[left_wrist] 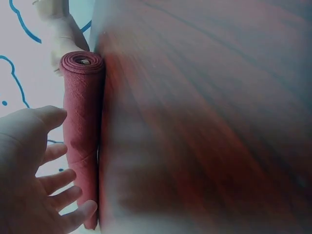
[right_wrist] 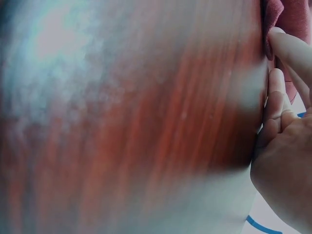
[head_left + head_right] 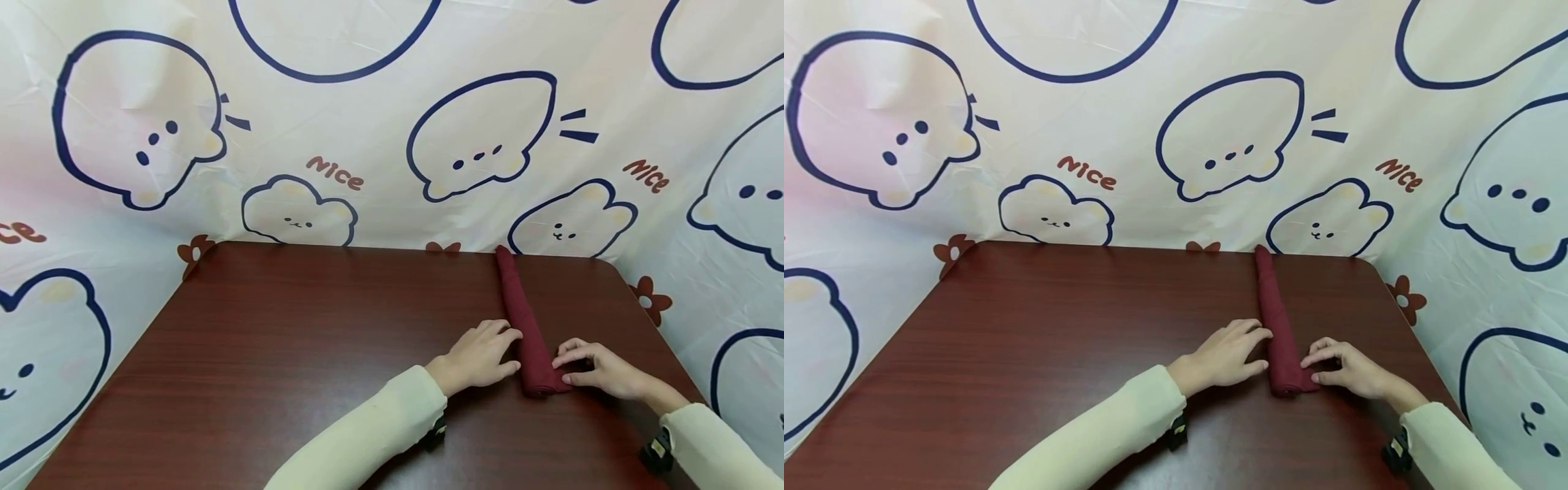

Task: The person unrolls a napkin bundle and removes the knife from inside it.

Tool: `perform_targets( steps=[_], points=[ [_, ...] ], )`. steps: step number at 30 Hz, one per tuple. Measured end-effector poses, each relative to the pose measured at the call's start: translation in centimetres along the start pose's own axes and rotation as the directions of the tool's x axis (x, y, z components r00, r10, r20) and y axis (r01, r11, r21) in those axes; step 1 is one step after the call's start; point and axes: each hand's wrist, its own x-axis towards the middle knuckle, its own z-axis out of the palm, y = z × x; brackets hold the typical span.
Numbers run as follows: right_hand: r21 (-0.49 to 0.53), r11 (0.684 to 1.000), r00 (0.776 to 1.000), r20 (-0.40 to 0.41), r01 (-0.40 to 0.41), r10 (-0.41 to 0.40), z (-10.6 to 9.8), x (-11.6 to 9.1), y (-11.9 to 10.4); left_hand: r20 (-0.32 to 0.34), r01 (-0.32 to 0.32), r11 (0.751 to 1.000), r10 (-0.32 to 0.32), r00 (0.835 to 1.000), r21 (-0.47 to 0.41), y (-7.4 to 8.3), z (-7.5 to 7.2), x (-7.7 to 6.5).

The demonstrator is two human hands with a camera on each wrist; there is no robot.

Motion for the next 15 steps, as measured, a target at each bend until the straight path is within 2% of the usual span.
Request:
perform_targets(
  steps=[6, 9, 15],
  points=[
    [0.006, 1.0, 1.0, 0.009, 0.023, -0.023, -0.3, 0.1, -0.3, 0.032, -0.029, 1.0, 0.03, 0.999, -0.01, 0.9, -0.2, 1.0],
    [0.01, 0.999, 0.999, 0.006, 0.046, -0.046, -0.3, 0.1, -0.5, 0.044, -0.054, 0.998, 0.054, 0.998, 0.01, 1.5, 0.0, 1.3],
    [0.007, 0.999, 0.999, -0.002, 0.035, -0.035, 0.0, 0.0, -0.3, 0.063, -0.087, 0.993, 0.083, 0.995, 0.076, 2.0, 0.6, 1.4]
  ],
)
